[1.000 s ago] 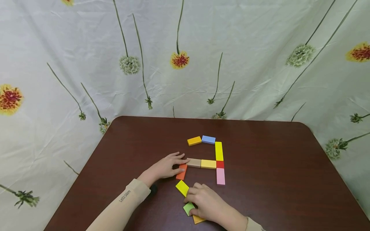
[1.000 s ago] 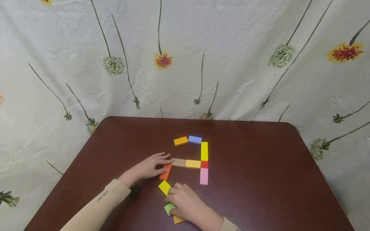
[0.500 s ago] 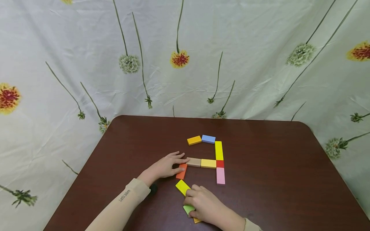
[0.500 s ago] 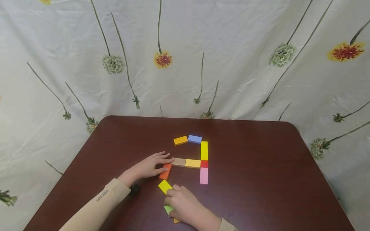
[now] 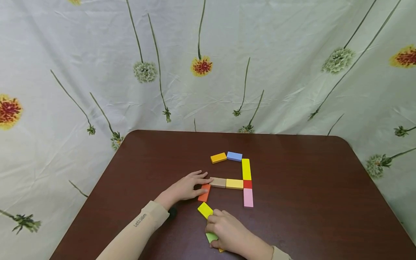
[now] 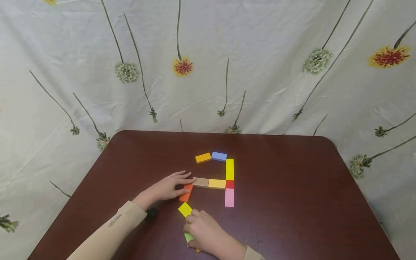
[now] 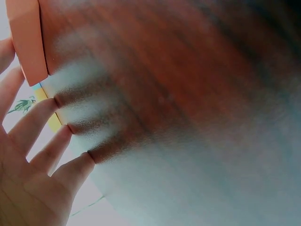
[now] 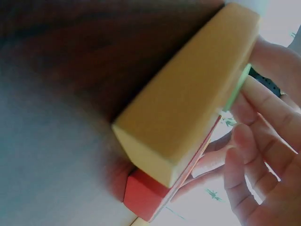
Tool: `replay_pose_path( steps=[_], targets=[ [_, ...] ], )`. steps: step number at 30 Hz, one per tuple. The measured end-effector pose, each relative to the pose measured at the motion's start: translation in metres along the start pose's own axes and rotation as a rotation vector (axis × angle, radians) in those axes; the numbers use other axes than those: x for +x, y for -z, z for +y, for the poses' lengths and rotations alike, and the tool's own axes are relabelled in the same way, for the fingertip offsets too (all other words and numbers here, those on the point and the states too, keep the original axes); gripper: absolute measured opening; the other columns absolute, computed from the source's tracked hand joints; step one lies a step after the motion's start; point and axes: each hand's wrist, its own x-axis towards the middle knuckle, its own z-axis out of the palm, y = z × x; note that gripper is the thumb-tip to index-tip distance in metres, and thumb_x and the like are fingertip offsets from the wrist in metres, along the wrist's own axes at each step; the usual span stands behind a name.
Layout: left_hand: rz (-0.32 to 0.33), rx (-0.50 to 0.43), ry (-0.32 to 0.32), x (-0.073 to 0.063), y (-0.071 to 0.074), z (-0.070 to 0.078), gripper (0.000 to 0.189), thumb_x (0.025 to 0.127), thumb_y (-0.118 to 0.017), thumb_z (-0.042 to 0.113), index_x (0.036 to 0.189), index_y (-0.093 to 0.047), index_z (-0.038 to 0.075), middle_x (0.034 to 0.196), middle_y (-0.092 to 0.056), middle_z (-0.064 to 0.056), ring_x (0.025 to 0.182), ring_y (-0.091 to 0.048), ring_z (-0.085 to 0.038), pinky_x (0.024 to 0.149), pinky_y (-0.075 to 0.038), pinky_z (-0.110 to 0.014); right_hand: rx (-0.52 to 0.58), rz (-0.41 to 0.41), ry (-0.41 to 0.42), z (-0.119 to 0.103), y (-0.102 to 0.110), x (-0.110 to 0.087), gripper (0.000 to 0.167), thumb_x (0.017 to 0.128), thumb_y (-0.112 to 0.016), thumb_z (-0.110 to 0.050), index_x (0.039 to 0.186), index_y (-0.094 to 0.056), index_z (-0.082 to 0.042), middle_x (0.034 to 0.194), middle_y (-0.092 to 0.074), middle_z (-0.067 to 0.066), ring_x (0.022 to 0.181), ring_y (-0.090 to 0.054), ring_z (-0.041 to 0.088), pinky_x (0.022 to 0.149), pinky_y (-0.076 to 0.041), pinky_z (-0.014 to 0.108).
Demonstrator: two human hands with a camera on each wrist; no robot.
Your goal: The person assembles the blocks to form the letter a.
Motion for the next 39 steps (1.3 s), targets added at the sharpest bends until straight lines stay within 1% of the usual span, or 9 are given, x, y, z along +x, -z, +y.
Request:
replay_pose_path(
  steps=[4,7,9,14,17,24,33,35,39],
  targets=[
    [-0.001,-0.006,0.004,0.000,0.000,0.000,0.051,0.096,-0.064,0.032,0.144,-0.052,0.022,0.155,-0.041,-0.011,0.148,-0.027,-0.037,0.113,-0.034,-0.059,0.076,0.025,-0.029,0.002,0.006,-0.002,0.026,0.073,-0.086,-0.035,0.093,-0.076,-0.023,0.087,-0.062,-0.014,0.082,-0.046,0.003,0.073,-0.038,0.013],
    [-0.006,-0.005,0.013,0.000,-0.001,0.001,0.051,0.095,-0.064,0.032,0.144,-0.052,0.023,0.155,-0.041,-0.010,0.148,-0.027,-0.037,0.113,-0.034,-0.058,0.159,0.060,-0.095,0.007,0.013,-0.005,0.027,0.075,-0.086,-0.033,0.096,-0.075,-0.020,0.089,-0.062,-0.012,0.083,-0.047,0.004,0.076,-0.043,0.014],
    [-0.010,0.000,0.023,0.000,-0.001,0.001,0.051,0.095,-0.065,0.032,0.144,-0.052,0.024,0.156,-0.041,-0.010,0.149,-0.027,-0.036,0.114,-0.033,-0.058,0.197,0.086,-0.160,0.013,0.019,-0.008,0.028,0.076,-0.085,-0.032,0.097,-0.074,-0.018,0.090,-0.062,-0.009,0.083,-0.048,0.005,0.076,-0.045,0.015],
    [-0.009,0.012,0.038,-0.001,0.000,0.002,0.051,0.095,-0.065,0.032,0.144,-0.052,0.025,0.155,-0.042,-0.010,0.148,-0.027,-0.036,0.114,-0.034,-0.057,0.197,0.141,-0.351,0.032,0.030,-0.015,0.029,0.075,-0.086,-0.030,0.095,-0.072,-0.015,0.089,-0.060,-0.006,0.082,-0.048,0.008,0.068,-0.047,0.018],
    [-0.007,0.005,0.039,-0.002,0.001,0.003,0.051,0.095,-0.065,0.031,0.144,-0.053,0.024,0.155,-0.042,-0.011,0.148,-0.028,-0.037,0.113,-0.034,-0.058,0.180,0.157,-0.408,0.042,0.032,-0.019,0.032,0.073,-0.087,-0.028,0.096,-0.072,-0.014,0.089,-0.061,-0.005,0.082,-0.049,0.009,0.067,-0.049,0.021],
    [-0.012,0.005,0.037,-0.001,0.002,0.004,0.051,0.095,-0.065,0.031,0.144,-0.052,0.023,0.155,-0.041,-0.010,0.148,-0.027,-0.037,0.113,-0.034,-0.058,0.161,0.164,-0.396,0.056,0.022,-0.027,0.030,0.072,-0.088,-0.025,0.093,-0.073,-0.011,0.087,-0.063,-0.004,0.081,-0.048,0.010,0.065,-0.046,0.021],
    [-0.012,0.010,0.037,-0.001,0.002,0.005,0.052,0.095,-0.065,0.030,0.144,-0.052,0.023,0.155,-0.042,-0.011,0.147,-0.028,-0.038,0.113,-0.035,-0.059,0.117,0.146,-0.378,0.062,0.010,-0.031,0.027,0.070,-0.089,-0.026,0.087,-0.073,-0.012,0.083,-0.062,-0.005,0.077,-0.048,0.009,0.070,-0.048,0.025],
    [-0.011,0.013,0.036,-0.001,0.002,0.005,0.052,0.095,-0.065,0.031,0.144,-0.052,0.023,0.155,-0.042,-0.011,0.147,-0.028,-0.038,0.113,-0.035,-0.058,0.105,0.139,-0.377,0.062,0.009,-0.031,0.027,0.070,-0.089,-0.027,0.087,-0.073,-0.012,0.082,-0.061,-0.005,0.076,-0.050,0.009,0.078,-0.051,0.028],
    [-0.008,0.021,0.033,0.000,0.000,0.004,0.052,0.095,-0.065,0.031,0.144,-0.052,0.024,0.155,-0.042,-0.011,0.147,-0.028,-0.037,0.113,-0.035,-0.058,0.098,0.118,-0.386,0.062,0.007,-0.029,0.028,0.071,-0.088,-0.028,0.088,-0.073,-0.012,0.082,-0.061,-0.004,0.076,-0.051,0.010,0.082,-0.052,0.031]
  ],
)
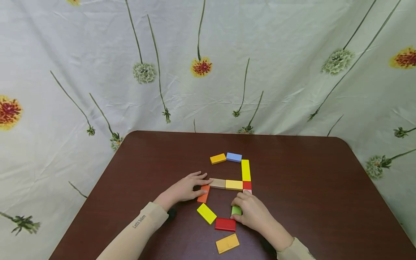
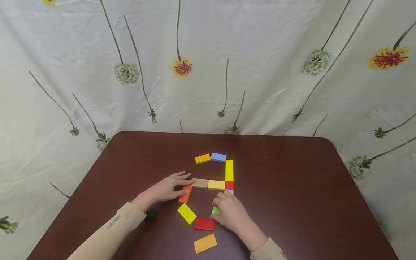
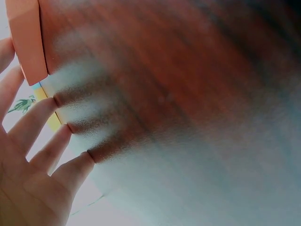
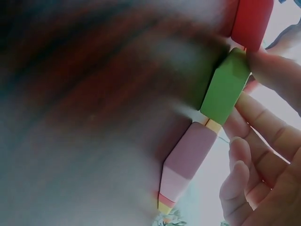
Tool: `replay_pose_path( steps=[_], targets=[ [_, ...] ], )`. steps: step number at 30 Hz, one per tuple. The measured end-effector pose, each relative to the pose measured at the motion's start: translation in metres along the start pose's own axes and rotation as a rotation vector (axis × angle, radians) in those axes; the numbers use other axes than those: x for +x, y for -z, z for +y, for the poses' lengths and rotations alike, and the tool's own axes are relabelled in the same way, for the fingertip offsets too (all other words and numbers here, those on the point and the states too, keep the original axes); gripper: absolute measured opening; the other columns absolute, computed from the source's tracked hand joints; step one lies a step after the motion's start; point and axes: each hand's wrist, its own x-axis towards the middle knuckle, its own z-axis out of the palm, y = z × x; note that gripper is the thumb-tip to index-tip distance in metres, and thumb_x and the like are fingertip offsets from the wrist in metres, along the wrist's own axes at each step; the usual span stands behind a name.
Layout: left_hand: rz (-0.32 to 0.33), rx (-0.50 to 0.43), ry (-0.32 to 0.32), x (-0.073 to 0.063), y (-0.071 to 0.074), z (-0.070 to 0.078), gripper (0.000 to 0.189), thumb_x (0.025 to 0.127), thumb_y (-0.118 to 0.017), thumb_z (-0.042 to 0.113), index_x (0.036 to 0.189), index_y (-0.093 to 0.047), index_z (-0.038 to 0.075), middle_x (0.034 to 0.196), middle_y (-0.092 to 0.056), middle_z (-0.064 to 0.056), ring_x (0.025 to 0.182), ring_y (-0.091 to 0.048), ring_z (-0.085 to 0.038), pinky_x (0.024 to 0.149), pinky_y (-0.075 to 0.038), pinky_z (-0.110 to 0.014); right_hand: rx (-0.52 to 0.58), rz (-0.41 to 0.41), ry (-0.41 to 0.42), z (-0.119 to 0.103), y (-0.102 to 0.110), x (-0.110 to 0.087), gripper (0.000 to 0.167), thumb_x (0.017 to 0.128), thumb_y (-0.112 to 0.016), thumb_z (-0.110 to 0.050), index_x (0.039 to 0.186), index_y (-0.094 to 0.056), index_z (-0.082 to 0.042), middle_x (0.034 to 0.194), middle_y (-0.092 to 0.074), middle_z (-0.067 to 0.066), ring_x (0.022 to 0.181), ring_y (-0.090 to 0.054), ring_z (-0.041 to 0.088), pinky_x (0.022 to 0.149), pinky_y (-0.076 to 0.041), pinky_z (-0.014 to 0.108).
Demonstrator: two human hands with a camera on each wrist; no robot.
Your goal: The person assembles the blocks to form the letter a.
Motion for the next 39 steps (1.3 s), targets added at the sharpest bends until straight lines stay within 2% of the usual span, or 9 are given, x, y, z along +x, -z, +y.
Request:
replay_pose_path(
  steps=[3,5,17,20,24,29,32,39],
  targets=[
    [0.001,0.002,0.001,0.000,-0.001,-0.001,0.052,0.095,-0.065,0.032,0.144,-0.052,0.024,0.155,-0.042,-0.010,0.147,-0.028,-0.037,0.113,-0.035,-0.058,0.004,-0.009,-0.007,-0.001,0.000,0.000,0.029,0.071,-0.088,-0.029,0.088,-0.073,-0.012,0.083,-0.061,-0.004,0.077,-0.049,0.011,0.073,-0.050,0.028],
    [0.003,0.000,0.003,0.001,-0.001,-0.001,0.052,0.095,-0.065,0.031,0.144,-0.052,0.024,0.155,-0.042,-0.010,0.147,-0.028,-0.037,0.113,-0.035,-0.058,0.003,-0.008,-0.008,-0.001,0.000,0.000,0.030,0.071,-0.089,-0.030,0.088,-0.073,-0.012,0.083,-0.061,-0.004,0.077,-0.048,0.011,0.071,-0.049,0.027],
    [0.005,0.004,0.006,0.001,0.000,-0.001,0.052,0.094,-0.066,0.032,0.144,-0.053,0.025,0.155,-0.043,-0.009,0.147,-0.028,-0.036,0.113,-0.035,-0.058,0.040,0.021,-0.001,-0.008,0.007,-0.005,0.024,0.079,-0.083,-0.029,0.095,-0.074,-0.014,0.089,-0.062,-0.005,0.079,-0.050,0.008,0.076,-0.052,0.027],
    [0.006,0.001,0.000,0.002,0.000,-0.002,0.052,0.094,-0.066,0.032,0.144,-0.053,0.025,0.155,-0.042,-0.010,0.147,-0.028,-0.037,0.113,-0.034,-0.058,0.070,0.025,0.043,-0.017,0.012,-0.010,0.021,0.079,-0.083,-0.028,0.092,-0.072,-0.015,0.088,-0.062,-0.006,0.080,-0.048,0.007,0.073,-0.050,0.022],
    [0.007,0.002,-0.003,0.001,0.000,-0.003,0.052,0.094,-0.066,0.032,0.144,-0.053,0.025,0.154,-0.043,-0.010,0.147,-0.029,-0.037,0.113,-0.034,-0.058,0.088,-0.001,0.141,-0.033,0.013,-0.017,0.019,0.079,-0.083,-0.028,0.090,-0.072,-0.018,0.087,-0.061,-0.009,0.081,-0.044,0.005,0.070,-0.044,0.016],
    [0.006,-0.007,-0.003,0.001,0.000,-0.003,0.052,0.094,-0.067,0.032,0.144,-0.053,0.025,0.155,-0.042,-0.009,0.148,-0.028,-0.036,0.114,-0.034,-0.057,0.096,-0.055,0.295,-0.047,0.006,-0.023,0.019,0.079,-0.083,-0.029,0.091,-0.072,-0.019,0.086,-0.062,-0.012,0.079,-0.042,0.002,0.070,-0.038,0.011],
    [0.004,-0.014,-0.003,0.000,0.000,-0.003,0.052,0.094,-0.066,0.032,0.144,-0.053,0.025,0.155,-0.042,-0.009,0.148,-0.027,-0.036,0.114,-0.034,-0.057,0.092,-0.086,0.355,-0.051,0.002,-0.025,0.021,0.079,-0.083,-0.030,0.092,-0.071,-0.020,0.084,-0.063,-0.014,0.077,-0.041,0.001,0.069,-0.035,0.008],
    [0.008,-0.008,-0.003,0.001,-0.001,-0.003,0.052,0.094,-0.066,0.032,0.144,-0.053,0.024,0.155,-0.042,-0.009,0.148,-0.028,-0.036,0.114,-0.034,-0.057,0.017,-0.056,0.387,-0.054,-0.004,-0.030,0.024,0.073,-0.087,-0.027,0.088,-0.069,-0.019,0.079,-0.058,-0.014,0.076,-0.040,0.003,0.069,-0.035,0.011]
  ],
)
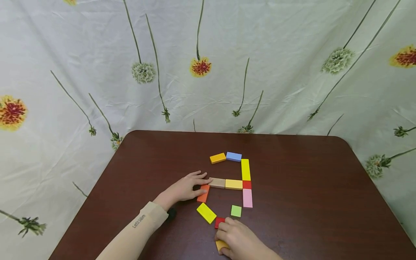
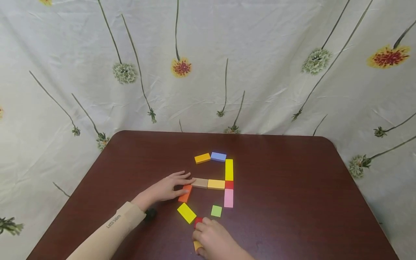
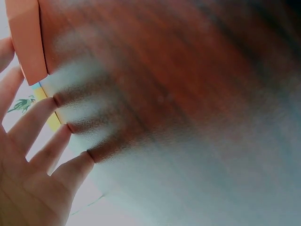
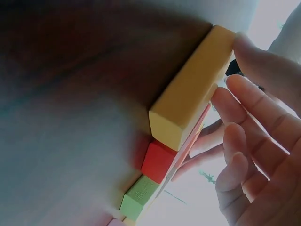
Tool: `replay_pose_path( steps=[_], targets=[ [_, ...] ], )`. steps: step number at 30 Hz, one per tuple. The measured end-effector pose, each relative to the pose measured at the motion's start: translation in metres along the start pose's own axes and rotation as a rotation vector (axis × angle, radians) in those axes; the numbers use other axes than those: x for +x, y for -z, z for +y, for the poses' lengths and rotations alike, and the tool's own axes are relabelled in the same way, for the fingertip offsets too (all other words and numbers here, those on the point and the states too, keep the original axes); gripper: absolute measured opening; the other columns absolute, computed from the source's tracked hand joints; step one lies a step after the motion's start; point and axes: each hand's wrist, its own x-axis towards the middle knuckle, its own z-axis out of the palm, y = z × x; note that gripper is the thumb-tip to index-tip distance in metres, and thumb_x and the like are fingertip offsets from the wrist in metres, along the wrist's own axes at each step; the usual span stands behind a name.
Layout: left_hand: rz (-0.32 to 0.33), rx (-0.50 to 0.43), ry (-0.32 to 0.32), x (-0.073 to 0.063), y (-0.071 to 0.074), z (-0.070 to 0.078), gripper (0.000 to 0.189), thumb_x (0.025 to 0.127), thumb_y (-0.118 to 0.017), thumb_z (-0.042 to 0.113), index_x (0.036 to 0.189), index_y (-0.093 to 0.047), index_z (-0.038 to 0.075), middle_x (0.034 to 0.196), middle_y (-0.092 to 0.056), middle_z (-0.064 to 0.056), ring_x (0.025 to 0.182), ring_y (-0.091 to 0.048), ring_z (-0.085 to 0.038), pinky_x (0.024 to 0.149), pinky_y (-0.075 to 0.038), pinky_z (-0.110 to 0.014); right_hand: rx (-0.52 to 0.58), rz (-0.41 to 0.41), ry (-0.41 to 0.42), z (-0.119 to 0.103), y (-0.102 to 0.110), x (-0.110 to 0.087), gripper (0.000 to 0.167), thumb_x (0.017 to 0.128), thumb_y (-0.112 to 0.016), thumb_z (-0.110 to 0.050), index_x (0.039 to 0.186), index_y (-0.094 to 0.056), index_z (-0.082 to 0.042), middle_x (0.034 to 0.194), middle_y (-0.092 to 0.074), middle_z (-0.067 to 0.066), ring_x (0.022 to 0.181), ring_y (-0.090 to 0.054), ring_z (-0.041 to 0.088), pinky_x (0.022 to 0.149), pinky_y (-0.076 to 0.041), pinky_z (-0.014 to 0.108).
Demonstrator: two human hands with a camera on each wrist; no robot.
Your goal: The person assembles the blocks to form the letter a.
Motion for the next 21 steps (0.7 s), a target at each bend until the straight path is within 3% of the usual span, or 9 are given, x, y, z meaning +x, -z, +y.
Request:
replay_pose_path(
  steps=[10,18,21],
  targets=[
    [-0.011,0.005,-0.015,-0.0001,0.0037,0.0032,0.051,0.095,-0.065,0.032,0.144,-0.053,0.023,0.155,-0.042,-0.011,0.148,-0.028,-0.038,0.114,-0.033,-0.057,-0.073,-0.036,-0.002,0.0014,-0.0031,-0.0029,0.026,0.070,-0.087,-0.028,0.088,-0.070,-0.019,0.078,-0.051,-0.013,0.075,-0.037,0.003,0.065,-0.032,0.012],
    [-0.011,0.000,-0.013,0.0001,0.0055,0.0020,0.051,0.095,-0.065,0.032,0.144,-0.052,0.024,0.155,-0.041,-0.011,0.148,-0.027,-0.038,0.114,-0.033,-0.057,-0.021,-0.065,-0.036,0.0020,-0.0017,-0.0040,0.024,0.073,-0.086,-0.027,0.089,-0.072,-0.017,0.077,-0.052,-0.013,0.074,-0.038,0.002,0.065,-0.034,0.011],
    [-0.012,0.001,-0.007,0.0004,0.0049,0.0012,0.052,0.095,-0.065,0.033,0.144,-0.052,0.026,0.156,-0.041,-0.009,0.148,-0.027,-0.037,0.114,-0.033,-0.057,0.035,-0.102,-0.092,0.0008,0.0038,-0.0048,0.024,0.075,-0.085,-0.028,0.092,-0.072,-0.017,0.080,-0.055,-0.013,0.076,-0.039,0.001,0.067,-0.036,0.011]
  ],
)
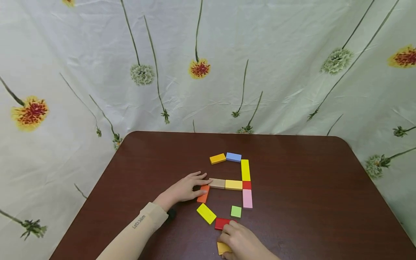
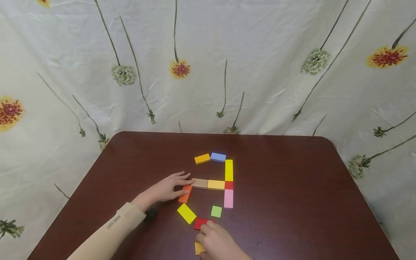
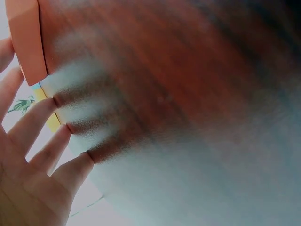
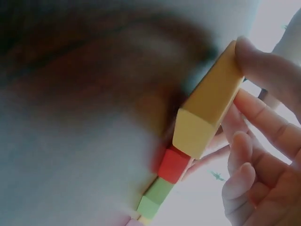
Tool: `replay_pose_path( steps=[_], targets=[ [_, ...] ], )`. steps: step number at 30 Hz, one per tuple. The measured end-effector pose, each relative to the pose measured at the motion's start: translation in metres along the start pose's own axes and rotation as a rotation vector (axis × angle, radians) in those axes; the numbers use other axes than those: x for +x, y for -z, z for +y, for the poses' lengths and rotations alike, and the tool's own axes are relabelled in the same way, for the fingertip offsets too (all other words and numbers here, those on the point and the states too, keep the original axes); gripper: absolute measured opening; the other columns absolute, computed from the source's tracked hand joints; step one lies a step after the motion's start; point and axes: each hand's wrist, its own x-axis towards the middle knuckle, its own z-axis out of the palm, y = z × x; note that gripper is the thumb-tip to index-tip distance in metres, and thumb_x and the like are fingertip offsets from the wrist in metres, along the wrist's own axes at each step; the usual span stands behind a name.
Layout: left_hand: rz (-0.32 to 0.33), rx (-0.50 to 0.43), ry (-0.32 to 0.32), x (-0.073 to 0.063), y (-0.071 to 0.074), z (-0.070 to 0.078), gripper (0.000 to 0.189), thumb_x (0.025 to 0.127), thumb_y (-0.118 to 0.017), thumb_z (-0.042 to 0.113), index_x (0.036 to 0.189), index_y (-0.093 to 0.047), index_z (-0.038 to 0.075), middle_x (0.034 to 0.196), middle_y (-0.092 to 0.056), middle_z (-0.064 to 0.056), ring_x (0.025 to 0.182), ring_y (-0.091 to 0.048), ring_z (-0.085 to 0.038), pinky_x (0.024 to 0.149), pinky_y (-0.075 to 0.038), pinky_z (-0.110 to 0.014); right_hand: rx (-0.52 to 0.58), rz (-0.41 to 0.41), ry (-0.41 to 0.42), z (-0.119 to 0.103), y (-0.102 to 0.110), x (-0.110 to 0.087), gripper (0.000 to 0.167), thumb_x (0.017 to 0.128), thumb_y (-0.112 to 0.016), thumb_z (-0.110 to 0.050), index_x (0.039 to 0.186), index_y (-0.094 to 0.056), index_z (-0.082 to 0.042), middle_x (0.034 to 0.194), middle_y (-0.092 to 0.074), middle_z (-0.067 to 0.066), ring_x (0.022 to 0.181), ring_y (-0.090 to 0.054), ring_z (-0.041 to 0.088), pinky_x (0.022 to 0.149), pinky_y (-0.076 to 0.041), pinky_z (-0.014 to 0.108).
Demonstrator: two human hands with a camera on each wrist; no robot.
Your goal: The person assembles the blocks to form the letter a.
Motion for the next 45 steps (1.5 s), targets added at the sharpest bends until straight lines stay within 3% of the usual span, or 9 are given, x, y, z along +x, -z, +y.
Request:
replay_pose_path(
  steps=[5,7,14,16,19,23,39,45],
  targets=[
    [0.002,-0.001,0.003,0.000,-0.001,0.000,0.051,0.095,-0.065,0.032,0.144,-0.052,0.024,0.155,-0.041,-0.010,0.148,-0.027,-0.037,0.114,-0.034,-0.057,0.070,-0.022,-0.153,0.002,0.011,-0.007,0.027,0.077,-0.084,-0.032,0.097,-0.071,-0.018,0.086,-0.057,-0.013,0.080,-0.041,0.001,0.071,-0.043,0.015],
    [-0.001,-0.001,0.007,0.001,-0.001,0.001,0.051,0.095,-0.065,0.032,0.144,-0.052,0.024,0.156,-0.041,-0.009,0.148,-0.027,-0.037,0.114,-0.033,-0.057,0.073,0.006,-0.208,0.005,0.015,-0.011,0.028,0.077,-0.084,-0.033,0.097,-0.072,-0.018,0.087,-0.057,-0.012,0.080,-0.043,0.002,0.071,-0.045,0.017],
    [-0.002,0.002,0.014,0.001,0.000,0.002,0.051,0.095,-0.066,0.031,0.144,-0.053,0.025,0.155,-0.042,-0.009,0.148,-0.027,-0.036,0.113,-0.035,-0.056,-0.018,0.307,-0.335,0.022,0.021,-0.027,0.032,0.065,-0.091,-0.024,0.088,-0.070,-0.016,0.083,-0.056,-0.011,0.077,-0.048,0.005,0.063,-0.046,0.020],
    [-0.001,0.002,0.013,0.001,0.001,0.002,0.051,0.094,-0.066,0.031,0.144,-0.053,0.025,0.155,-0.042,-0.008,0.148,-0.028,-0.036,0.113,-0.036,-0.055,-0.018,0.337,-0.404,0.027,0.021,-0.029,0.032,0.062,-0.092,-0.022,0.085,-0.070,-0.017,0.080,-0.055,-0.012,0.073,-0.046,0.003,0.059,-0.044,0.020],
    [-0.001,-0.004,0.005,0.000,0.001,0.002,0.051,0.095,-0.066,0.031,0.144,-0.053,0.024,0.155,-0.042,-0.009,0.148,-0.028,-0.037,0.113,-0.036,-0.056,-0.001,0.328,-0.508,0.033,0.021,-0.032,0.032,0.061,-0.092,-0.021,0.082,-0.068,-0.017,0.076,-0.051,-0.013,0.068,-0.042,0.001,0.057,-0.040,0.020],
    [0.004,-0.009,-0.012,0.001,0.001,0.000,0.051,0.095,-0.066,0.030,0.144,-0.053,0.022,0.154,-0.043,-0.011,0.147,-0.028,-0.038,0.112,-0.036,-0.057,0.018,0.306,-0.581,0.039,0.019,-0.035,0.031,0.061,-0.092,-0.021,0.080,-0.068,-0.018,0.074,-0.048,-0.013,0.064,-0.041,0.001,0.056,-0.039,0.020],
    [0.001,-0.019,-0.012,0.001,0.001,0.001,0.051,0.095,-0.065,0.031,0.144,-0.053,0.022,0.154,-0.043,-0.011,0.147,-0.029,-0.037,0.112,-0.036,-0.057,0.063,0.283,-0.656,0.043,0.009,-0.033,0.033,0.060,-0.093,-0.020,0.078,-0.066,-0.015,0.073,-0.047,-0.009,0.061,-0.042,0.003,0.055,-0.040,0.022],
    [0.000,-0.009,-0.010,0.002,-0.001,0.000,0.052,0.095,-0.066,0.031,0.144,-0.052,0.023,0.154,-0.043,-0.010,0.147,-0.029,-0.036,0.112,-0.037,-0.056,0.056,0.257,-0.681,0.041,0.012,-0.035,0.034,0.061,-0.093,-0.025,0.083,-0.069,-0.016,0.076,-0.050,-0.010,0.067,-0.045,0.004,0.058,-0.042,0.022]
  ],
)
